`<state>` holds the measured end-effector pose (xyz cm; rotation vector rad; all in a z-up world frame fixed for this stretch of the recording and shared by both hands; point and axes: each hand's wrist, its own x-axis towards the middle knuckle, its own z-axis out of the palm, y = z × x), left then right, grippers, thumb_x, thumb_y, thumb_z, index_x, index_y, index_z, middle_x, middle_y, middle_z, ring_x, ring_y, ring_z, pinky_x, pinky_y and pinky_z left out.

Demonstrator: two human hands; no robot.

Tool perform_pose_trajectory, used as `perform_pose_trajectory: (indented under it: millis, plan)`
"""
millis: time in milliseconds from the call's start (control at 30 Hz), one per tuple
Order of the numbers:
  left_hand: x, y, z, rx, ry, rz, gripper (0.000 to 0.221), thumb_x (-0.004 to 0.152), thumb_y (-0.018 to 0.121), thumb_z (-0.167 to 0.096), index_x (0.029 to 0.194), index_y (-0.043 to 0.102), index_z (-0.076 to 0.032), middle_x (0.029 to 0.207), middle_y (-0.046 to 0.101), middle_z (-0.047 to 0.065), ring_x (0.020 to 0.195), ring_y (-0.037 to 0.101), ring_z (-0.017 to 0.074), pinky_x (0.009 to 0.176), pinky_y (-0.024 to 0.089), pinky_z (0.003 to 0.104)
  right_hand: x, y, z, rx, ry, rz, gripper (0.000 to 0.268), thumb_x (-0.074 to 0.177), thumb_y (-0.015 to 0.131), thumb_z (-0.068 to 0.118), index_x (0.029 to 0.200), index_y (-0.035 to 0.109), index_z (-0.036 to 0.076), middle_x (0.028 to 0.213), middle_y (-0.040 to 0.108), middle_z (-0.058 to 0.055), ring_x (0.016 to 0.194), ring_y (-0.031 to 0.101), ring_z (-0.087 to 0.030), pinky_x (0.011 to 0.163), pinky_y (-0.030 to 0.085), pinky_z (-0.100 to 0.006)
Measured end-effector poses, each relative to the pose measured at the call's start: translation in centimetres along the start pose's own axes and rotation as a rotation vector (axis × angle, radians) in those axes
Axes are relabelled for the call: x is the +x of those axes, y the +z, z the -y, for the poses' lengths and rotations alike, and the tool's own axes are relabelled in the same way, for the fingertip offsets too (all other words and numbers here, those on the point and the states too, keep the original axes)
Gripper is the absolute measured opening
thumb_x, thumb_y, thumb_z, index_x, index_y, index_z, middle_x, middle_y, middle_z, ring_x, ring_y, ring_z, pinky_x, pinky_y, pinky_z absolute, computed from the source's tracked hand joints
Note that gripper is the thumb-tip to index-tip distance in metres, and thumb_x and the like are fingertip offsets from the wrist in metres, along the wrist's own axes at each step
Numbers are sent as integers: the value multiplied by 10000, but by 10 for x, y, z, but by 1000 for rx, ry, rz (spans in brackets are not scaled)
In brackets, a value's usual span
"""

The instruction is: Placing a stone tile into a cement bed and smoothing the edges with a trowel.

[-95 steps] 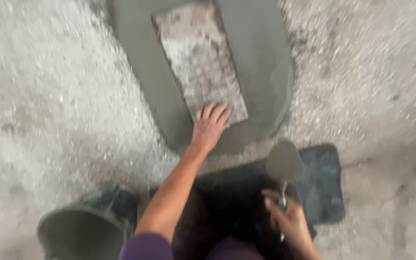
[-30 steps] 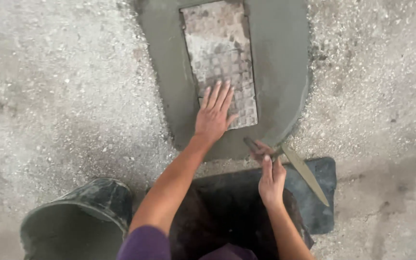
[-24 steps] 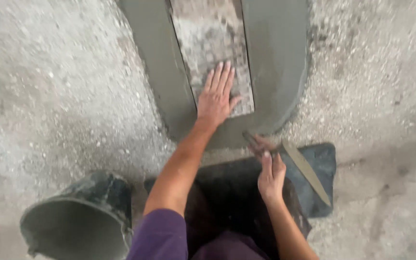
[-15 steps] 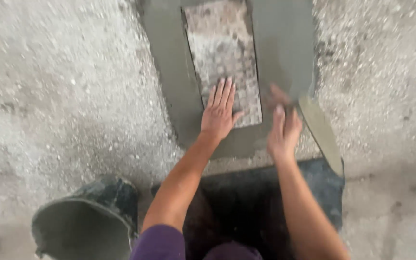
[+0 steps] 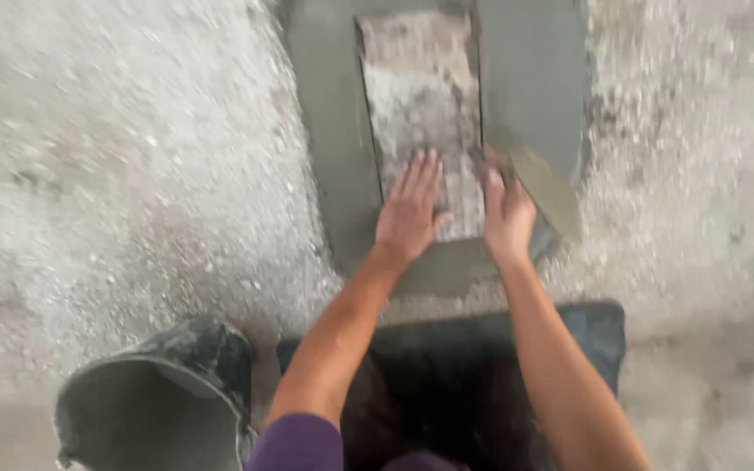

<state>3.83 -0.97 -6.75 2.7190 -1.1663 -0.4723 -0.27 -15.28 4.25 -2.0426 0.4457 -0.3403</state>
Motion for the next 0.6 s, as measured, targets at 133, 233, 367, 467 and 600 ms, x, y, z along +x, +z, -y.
perform_pose_trajectory:
  millis: [133, 233, 367, 467, 600]
  plan:
    - [-7, -19, -3, -67, -5, 15, 835, 1081, 551, -515, 1658, 187, -35, 1740, 67, 164, 1622, 76, 325, 1351, 113, 490, -45, -24, 7, 198, 162, 45, 372, 1170, 341, 188, 1425, 504, -29, 1383, 580, -242, 1320, 572, -423, 1132, 429, -587]
    - [-3, -13, -4, -17, -7, -22, 844, 1068, 557, -515, 1663, 174, -55, 1739, 75, 157, 1617, 80, 315, 1343, 98, 508, -145, -42, -63, -249, 655, 138, 729, 1105, 350, 592, 1548, 428, 17, 1560, 447, -255, 1502, 334, -427, 1259, 139, -592]
    - [16, -34, 5, -60, -29, 82, 720, 1097, 468, -463, 1651, 237, -64, 1734, 158, 131, 1617, 116, 291, 1347, 104, 512, -142, -45, 30, 201, 424, 6, 350, 1131, 305, 108, 1193, 576, -104, 1361, 605, -328, 1214, 631, -491, 1012, 545, -607]
    - [20, -26, 10, 25, 8, -20, 765, 1149, 502, -473, 1671, 144, -43, 1730, 46, 174, 1612, 52, 337, 1343, 66, 527, -148, -46, 34, 130, 404, -43, 313, 1126, 362, 119, 1142, 618, -60, 1184, 700, -290, 1145, 688, -442, 940, 585, -527]
    - [18, -23, 10, 30, 31, -4, 903, 1086, 498, -623, 1670, 128, -41, 1731, 3, 171, 1616, 30, 338, 1351, 61, 524, -137, -38, 11, 215, 379, -84, 371, 1141, 314, 152, 1197, 575, -106, 1330, 617, -356, 1215, 618, -512, 957, 547, -586]
